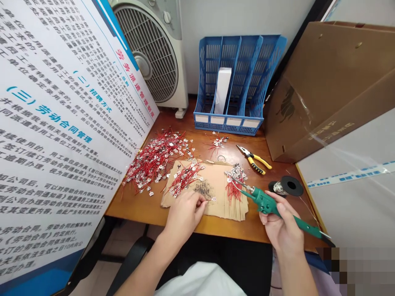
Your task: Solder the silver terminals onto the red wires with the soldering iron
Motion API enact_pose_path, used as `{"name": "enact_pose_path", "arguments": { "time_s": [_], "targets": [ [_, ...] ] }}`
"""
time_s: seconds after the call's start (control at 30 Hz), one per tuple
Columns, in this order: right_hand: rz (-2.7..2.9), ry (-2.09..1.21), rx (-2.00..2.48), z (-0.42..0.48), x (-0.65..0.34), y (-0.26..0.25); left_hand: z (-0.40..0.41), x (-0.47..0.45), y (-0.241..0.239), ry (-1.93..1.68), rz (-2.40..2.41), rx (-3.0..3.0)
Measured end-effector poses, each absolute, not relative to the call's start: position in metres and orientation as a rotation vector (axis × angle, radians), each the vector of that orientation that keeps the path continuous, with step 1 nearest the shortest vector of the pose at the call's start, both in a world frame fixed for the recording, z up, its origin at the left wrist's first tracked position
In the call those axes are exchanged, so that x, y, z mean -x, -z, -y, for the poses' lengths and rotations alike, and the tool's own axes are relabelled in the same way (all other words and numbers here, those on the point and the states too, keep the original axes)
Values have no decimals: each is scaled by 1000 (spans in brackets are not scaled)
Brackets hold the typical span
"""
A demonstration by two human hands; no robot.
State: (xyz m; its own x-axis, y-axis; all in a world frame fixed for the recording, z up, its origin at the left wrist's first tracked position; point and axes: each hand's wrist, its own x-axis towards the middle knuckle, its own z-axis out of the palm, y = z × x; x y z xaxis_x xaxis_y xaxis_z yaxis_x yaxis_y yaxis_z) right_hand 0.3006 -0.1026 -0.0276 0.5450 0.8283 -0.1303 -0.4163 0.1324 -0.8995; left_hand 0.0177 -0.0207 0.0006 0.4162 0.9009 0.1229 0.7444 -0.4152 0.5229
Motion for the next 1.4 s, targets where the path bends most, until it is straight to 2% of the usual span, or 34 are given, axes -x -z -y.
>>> {"name": "enact_pose_path", "arguments": {
  "time_s": [0.27, 0.7, 1.17, 1.4],
  "targets": [
    [576, -1019, 1187, 109, -287, 19, 5, -24, -8, -409, -1428, -2342],
    [872, -1004, 1399, 110, -287, 21, 6, -28, 0, -596, -1385, -2190],
    [889, -996, 1450, 109, -283, 12, 6, -32, 1, -618, -1417, -2177],
    [978, -950, 1487, 109, -291, 25, 6, -30, 2, -631, -1403, -2198]
  ]
}}
